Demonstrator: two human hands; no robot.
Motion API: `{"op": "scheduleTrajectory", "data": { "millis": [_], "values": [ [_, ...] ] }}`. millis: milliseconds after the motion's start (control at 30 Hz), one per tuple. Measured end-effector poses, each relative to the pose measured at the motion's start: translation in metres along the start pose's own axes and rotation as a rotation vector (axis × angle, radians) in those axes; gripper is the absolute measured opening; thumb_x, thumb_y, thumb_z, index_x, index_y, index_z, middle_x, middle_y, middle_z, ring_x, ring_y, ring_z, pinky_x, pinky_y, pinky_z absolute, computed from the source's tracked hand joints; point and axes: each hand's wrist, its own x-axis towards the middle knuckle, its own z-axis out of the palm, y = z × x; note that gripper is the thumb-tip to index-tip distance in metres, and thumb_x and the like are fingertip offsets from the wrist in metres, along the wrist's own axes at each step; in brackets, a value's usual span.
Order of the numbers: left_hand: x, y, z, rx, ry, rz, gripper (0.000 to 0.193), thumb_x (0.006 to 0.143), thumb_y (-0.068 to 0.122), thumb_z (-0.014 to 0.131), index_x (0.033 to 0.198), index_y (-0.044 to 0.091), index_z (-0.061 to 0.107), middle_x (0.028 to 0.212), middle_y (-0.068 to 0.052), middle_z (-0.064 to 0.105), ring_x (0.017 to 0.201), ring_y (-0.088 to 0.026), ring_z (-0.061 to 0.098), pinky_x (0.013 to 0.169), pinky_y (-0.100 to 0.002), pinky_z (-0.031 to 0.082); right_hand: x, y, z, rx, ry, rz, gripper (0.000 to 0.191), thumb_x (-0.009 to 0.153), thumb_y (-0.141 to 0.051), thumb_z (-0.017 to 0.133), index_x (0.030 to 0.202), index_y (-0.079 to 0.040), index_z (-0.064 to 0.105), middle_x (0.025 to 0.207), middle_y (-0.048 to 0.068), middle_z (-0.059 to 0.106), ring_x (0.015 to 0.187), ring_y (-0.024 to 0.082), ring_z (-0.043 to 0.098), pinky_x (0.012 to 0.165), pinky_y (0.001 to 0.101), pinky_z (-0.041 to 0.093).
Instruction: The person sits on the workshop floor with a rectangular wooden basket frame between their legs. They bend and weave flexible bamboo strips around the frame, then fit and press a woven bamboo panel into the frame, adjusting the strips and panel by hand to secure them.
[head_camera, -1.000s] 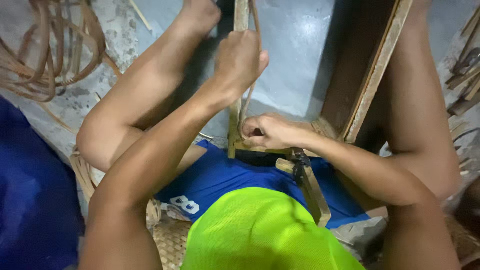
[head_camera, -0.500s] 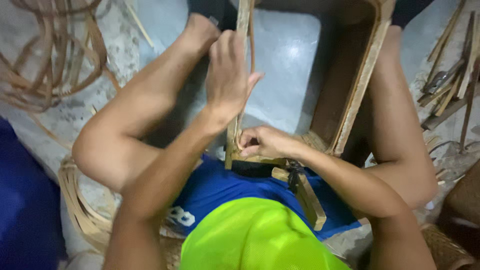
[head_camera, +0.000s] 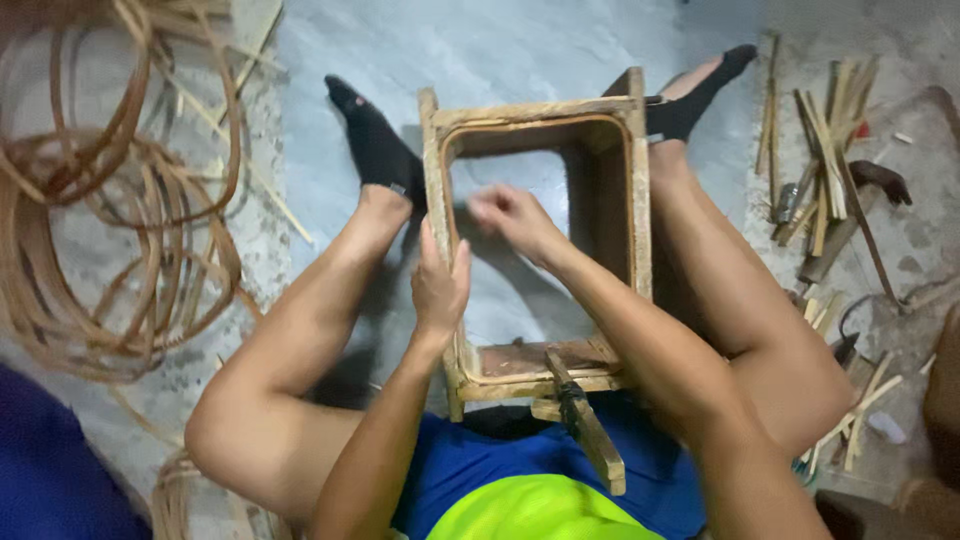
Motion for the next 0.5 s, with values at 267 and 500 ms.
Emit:
{"op": "scheduleTrajectory", "data": {
  "millis": [267,500],
  "values": [
    [-0.006,0.008,0.003,0.122,-0.040,-0.112,0.060,0.097,0.015,0.063,0.151,0.001,0.042,0.116,-0.032,0.069,0.108,-0.047,0.067,0.090,-0.054,0.052,0.056,-0.045,0.055,0.281,0.495,-0.139,0.044,0.079,-0.029,0.085,0.105,-0.001,0.064,0.092,0.006,0.068,0.083,0.014,0.064,0.073,0.0291,0.056],
    [-0.022,0.022,-0.001,0.173,0.026,0.293,0.072,0.095,0.010,0.064,0.158,-0.003,0.031,0.161,-0.040,0.023,0.148,-0.055,0.031,0.120,-0.049,0.034,0.031,-0.055,0.022,0.773,0.492,-0.071,0.031,0.086,-0.025,0.080,0.104,-0.005,0.066,0.096,0.004,0.071,0.089,0.016,0.068,0.075,0.0336,0.058]
  ]
}}
